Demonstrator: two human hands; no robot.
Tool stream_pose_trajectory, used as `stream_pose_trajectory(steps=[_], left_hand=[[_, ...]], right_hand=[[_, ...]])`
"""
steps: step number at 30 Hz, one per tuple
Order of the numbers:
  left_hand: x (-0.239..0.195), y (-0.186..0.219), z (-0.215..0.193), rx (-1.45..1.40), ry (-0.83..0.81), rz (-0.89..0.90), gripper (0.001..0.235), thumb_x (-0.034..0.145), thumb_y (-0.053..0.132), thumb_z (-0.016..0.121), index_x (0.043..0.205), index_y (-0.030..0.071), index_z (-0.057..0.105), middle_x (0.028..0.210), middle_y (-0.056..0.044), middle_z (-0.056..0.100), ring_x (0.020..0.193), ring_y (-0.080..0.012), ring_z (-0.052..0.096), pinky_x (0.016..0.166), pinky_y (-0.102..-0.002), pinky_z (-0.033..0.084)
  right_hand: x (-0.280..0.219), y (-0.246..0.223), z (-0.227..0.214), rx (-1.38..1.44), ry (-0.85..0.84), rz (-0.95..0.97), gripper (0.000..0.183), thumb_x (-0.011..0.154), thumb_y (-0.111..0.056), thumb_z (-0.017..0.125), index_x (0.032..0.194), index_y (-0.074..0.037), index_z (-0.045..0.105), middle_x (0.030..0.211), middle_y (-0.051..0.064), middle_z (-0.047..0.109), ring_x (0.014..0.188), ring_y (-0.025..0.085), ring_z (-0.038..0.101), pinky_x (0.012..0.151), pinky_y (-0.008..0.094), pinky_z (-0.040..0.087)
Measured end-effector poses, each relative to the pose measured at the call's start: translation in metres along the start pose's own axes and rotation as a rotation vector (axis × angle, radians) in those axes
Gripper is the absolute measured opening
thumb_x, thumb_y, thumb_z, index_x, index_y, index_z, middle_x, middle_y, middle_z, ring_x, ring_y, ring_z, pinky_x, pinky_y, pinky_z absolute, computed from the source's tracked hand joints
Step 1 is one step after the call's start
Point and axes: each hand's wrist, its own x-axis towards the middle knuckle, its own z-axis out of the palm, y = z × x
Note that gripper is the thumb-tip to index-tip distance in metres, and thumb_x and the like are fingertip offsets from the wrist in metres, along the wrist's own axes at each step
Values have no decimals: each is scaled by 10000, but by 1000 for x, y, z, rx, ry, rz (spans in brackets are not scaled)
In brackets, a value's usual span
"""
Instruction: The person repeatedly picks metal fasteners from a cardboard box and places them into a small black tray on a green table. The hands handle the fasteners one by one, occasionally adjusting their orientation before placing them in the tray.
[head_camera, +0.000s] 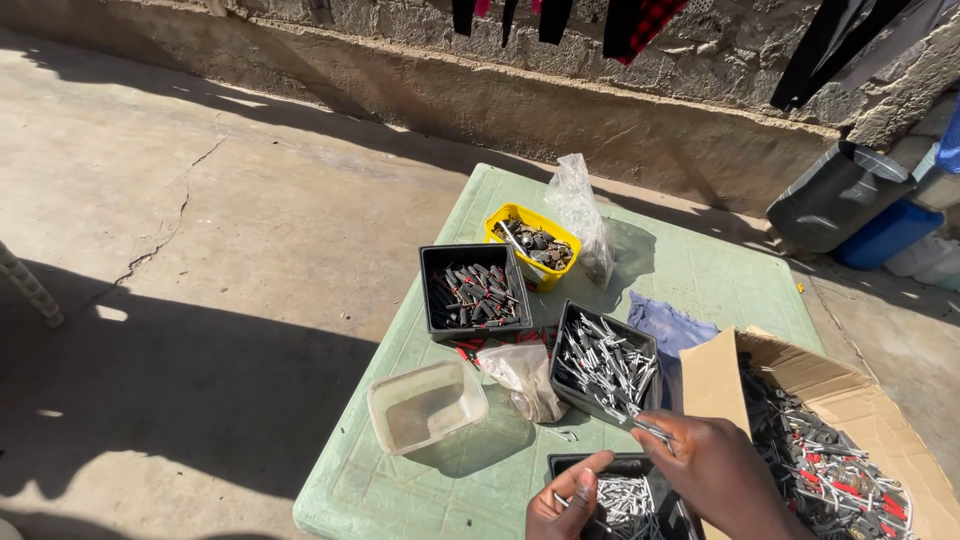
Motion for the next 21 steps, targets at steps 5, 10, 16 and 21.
stream_pose_trajectory(steps=[5,10,16,21], left_hand=[[-7,16,3,30,-15,-30,467,927,276,724,1245,-38,857,454,58,274,407,-27,169,446,-208,99],[-1,18,-3,-5,-16,-30,398,936,228,733,1201,-40,861,481,80,329,419,-11,196,437,-197,89],[0,25,-1,-254,180,88,439,850,176,750,1118,-157,847,517,-12,460,463,-70,325,467,-216,239],[-27,43,15,-249,75,187,292,976,120,543,1179,-72,626,673,-68,481,521,-108,340,478,-271,294]], right_hand=[[78,-6,23,-255,-127,-110,313,904,-430,686,1176,-284,741,880,96,803,854,304,758,719,412,556],[110,-10,53,-248,-212,-166,434,901,-457,736,1275,-239,710,737,27,802,701,186,764,655,346,529],[70,-1,-14,75,-47,139,491,897,-538,626,1227,-214,794,1133,68,820,982,230,764,782,362,529],[-34,23,-68,403,142,161,405,972,-435,594,1036,-147,871,533,-10,119,467,119,149,488,296,130]])
